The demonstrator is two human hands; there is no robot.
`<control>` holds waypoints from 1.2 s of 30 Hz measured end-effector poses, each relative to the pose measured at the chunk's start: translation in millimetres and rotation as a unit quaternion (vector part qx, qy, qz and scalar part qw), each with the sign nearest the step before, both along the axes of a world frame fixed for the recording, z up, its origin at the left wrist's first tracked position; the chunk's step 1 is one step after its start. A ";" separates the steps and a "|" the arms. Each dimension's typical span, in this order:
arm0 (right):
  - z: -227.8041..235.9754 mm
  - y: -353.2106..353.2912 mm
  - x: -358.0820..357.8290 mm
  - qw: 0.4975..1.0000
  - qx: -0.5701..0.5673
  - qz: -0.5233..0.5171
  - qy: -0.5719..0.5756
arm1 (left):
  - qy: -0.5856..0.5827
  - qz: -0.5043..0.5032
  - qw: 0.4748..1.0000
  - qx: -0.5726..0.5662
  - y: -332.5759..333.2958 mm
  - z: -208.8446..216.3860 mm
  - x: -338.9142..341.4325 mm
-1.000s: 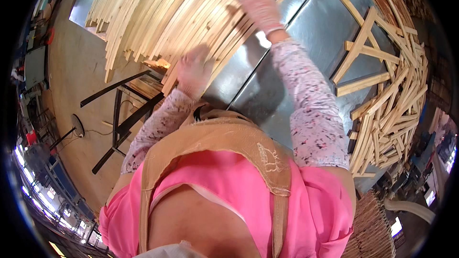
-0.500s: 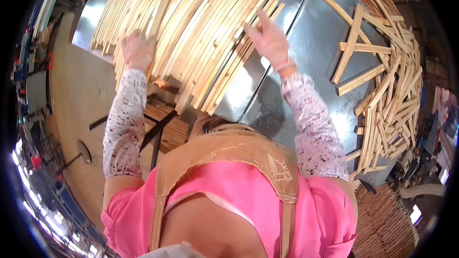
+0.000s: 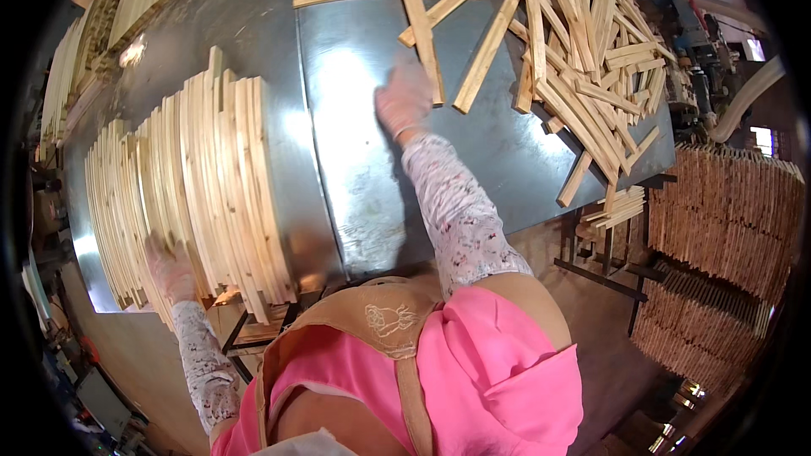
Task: The person repeatedly picks up thin wooden sticks from a scattered pile on a metal table and arranges them into a neat, aligned stack. The person uses both hands to gather the sticks and align them side-by-side, creating a growing pile of organized wood.
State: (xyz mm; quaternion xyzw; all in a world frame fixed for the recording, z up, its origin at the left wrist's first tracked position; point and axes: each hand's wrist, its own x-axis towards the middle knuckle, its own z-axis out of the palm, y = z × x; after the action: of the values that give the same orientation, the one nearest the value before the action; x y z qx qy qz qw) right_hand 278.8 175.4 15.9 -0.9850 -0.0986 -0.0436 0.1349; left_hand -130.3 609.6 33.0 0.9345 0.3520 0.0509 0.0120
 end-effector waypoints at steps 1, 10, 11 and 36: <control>0.0 -31.9 24.7 0.997 -0.007 -0.076 -0.025 | -0.194 0.038 0.950 -0.240 -26.1 -4.6 30.7; 27.1 -193.7 79.1 0.952 -0.037 0.298 0.064 | -0.071 -0.363 0.924 0.094 -242.6 36.7 326.9; 34.4 -205.8 97.1 0.936 -0.030 0.350 0.022 | -0.071 -0.394 0.909 0.114 -252.8 57.6 349.2; -19.6 -24.4 322.8 0.899 -0.127 0.420 -0.016 | -0.271 0.211 0.802 -0.488 -373.1 -12.6 201.6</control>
State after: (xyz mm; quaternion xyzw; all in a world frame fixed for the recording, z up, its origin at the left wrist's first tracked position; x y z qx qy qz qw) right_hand 601.6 151.1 -3.7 -0.8601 -0.5098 0.0142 0.0125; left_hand 71.3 236.5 20.4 0.6560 0.5008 0.1251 0.5506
